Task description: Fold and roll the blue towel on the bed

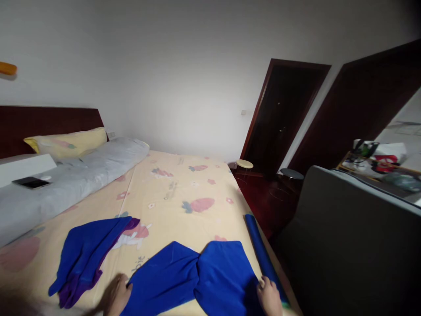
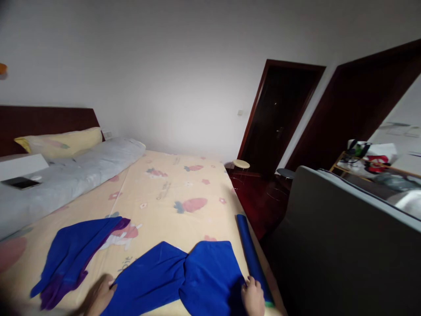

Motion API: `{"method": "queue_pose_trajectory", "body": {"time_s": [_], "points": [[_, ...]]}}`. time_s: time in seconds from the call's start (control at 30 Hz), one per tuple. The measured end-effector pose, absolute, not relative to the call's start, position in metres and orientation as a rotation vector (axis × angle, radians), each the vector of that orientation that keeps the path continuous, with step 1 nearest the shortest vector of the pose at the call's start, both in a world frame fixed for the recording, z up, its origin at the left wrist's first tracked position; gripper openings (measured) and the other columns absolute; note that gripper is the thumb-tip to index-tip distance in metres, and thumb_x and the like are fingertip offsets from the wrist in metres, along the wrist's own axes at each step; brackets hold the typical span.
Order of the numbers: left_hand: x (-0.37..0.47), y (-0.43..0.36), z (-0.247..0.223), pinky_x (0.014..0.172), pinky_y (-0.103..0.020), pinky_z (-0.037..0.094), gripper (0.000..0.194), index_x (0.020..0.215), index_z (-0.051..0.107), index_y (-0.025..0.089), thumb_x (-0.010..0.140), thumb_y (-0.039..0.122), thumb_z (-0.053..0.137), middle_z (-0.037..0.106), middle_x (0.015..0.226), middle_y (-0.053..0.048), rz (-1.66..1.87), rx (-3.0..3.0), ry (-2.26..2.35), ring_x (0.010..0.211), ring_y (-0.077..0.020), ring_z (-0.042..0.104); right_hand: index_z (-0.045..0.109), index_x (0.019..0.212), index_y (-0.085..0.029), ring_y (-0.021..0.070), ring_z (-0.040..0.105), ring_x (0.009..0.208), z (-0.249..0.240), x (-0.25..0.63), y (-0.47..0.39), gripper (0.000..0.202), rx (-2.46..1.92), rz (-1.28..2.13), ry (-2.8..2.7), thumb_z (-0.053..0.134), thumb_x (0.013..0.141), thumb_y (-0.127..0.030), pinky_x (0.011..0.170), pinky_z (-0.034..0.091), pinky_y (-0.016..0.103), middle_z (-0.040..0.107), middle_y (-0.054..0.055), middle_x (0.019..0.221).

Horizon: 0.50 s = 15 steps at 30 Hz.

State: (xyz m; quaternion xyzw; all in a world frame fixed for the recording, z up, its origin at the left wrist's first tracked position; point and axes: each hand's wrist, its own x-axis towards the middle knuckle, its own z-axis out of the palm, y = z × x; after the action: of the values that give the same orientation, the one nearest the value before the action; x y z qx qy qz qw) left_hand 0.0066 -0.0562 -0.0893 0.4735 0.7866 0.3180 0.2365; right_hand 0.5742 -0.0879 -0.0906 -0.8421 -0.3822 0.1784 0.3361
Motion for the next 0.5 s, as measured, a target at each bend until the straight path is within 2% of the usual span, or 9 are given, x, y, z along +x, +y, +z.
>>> {"method": "queue_pose_trajectory", "body": {"time_s": [0.07,0.13,0.23,0.3,0.4,0.5], "points": [[0.027,-0.044,-0.089,0.090,-0.038,0.047,0.006,0.068,0.058,0.025,0.064,0.023,0.053,0.067,0.079,-0.005,0.912,1.418,2.084,0.094,-0.0280,0.064,0.066,0.091,-0.020,0.0336,0.056,0.116,-0.086,0.567,-0.072,0.035,-2.053,0.475,-1.039,0.052,0.062,-0.032,0.096,0.044,0.045,0.061,0.017,0.123],[0.056,-0.031,-0.090,0.094,-0.036,0.044,0.010,0.075,0.060,0.026,0.069,0.024,0.052,0.067,0.089,-0.006,0.920,1.549,1.973,0.099,-0.0257,0.062,0.067,0.086,-0.020,0.0319,0.058,0.114,-0.082,0.560,-0.051,0.033,-1.904,0.552,-1.043,0.054,0.059,-0.034,0.096,0.045,0.042,0.064,0.015,0.117],[0.102,-0.015,-0.097,0.098,-0.037,0.042,0.013,0.078,0.063,0.027,0.069,0.024,0.055,0.068,0.096,-0.006,0.890,1.667,1.832,0.103,-0.0260,0.061,0.066,0.080,-0.020,0.0263,0.068,0.088,-0.082,0.553,-0.020,0.033,-1.810,0.675,-0.974,0.054,0.056,-0.040,0.081,0.053,0.035,0.071,0.010,0.096],[0.126,-0.006,-0.102,0.103,-0.043,0.039,0.019,0.084,0.066,0.027,0.066,0.025,0.058,0.068,0.106,-0.009,0.874,1.670,1.808,0.112,-0.0310,0.058,0.065,0.081,-0.019,0.0241,0.068,0.071,-0.085,0.550,-0.004,0.039,-1.789,0.722,-0.871,0.053,0.056,-0.047,0.068,0.054,0.035,0.072,0.008,0.088],[0.143,0.007,-0.108,0.106,-0.052,0.034,0.027,0.090,0.067,0.026,0.064,0.031,0.064,0.066,0.116,-0.015,0.870,1.621,1.822,0.124,-0.0397,0.050,0.061,0.079,-0.019,0.0240,0.066,0.056,-0.091,0.547,0.011,0.043,-1.777,0.781,-0.706,0.056,0.053,-0.053,0.050,0.049,0.033,0.070,0.007,0.069],[0.142,0.020,-0.106,0.102,-0.051,0.038,0.026,0.083,0.066,0.027,0.059,0.036,0.070,0.069,0.106,-0.013,0.874,1.593,1.787,0.121,-0.0399,0.052,0.058,0.068,-0.022,0.0238,0.061,0.046,-0.096,0.547,0.020,0.036,-1.745,0.871,-0.638,0.064,0.049,-0.052,0.042,0.044,0.032,0.064,0.004,0.051]]}}
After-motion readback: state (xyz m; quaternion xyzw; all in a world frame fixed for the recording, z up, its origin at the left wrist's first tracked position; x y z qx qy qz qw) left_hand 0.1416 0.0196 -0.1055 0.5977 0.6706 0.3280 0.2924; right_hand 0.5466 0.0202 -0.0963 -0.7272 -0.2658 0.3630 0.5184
